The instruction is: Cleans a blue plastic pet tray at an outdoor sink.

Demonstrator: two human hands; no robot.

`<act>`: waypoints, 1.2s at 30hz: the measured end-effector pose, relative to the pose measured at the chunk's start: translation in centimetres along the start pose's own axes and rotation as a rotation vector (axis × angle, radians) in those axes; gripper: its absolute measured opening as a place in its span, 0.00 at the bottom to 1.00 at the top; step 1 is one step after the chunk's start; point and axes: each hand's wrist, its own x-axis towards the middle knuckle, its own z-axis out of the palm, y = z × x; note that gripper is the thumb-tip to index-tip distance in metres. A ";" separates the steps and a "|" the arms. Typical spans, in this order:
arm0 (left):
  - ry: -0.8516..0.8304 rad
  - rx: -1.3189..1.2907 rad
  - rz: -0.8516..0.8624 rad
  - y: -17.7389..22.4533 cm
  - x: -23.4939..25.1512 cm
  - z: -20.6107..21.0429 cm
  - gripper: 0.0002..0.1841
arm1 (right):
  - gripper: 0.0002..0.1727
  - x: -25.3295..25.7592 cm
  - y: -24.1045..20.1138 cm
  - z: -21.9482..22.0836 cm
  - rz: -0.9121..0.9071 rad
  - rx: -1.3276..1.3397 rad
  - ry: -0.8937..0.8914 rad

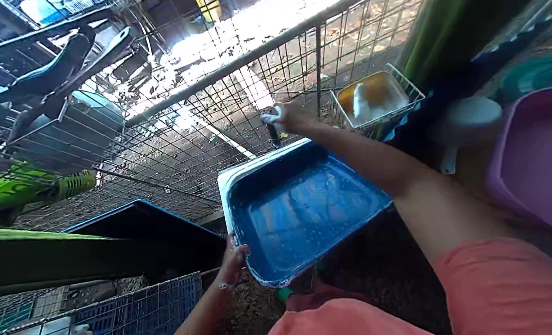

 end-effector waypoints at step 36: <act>-0.251 -0.296 0.073 10.7 27.2 24.8 0.10 | 0.29 -5.5 5.8 17.1 0.395 1.084 0.541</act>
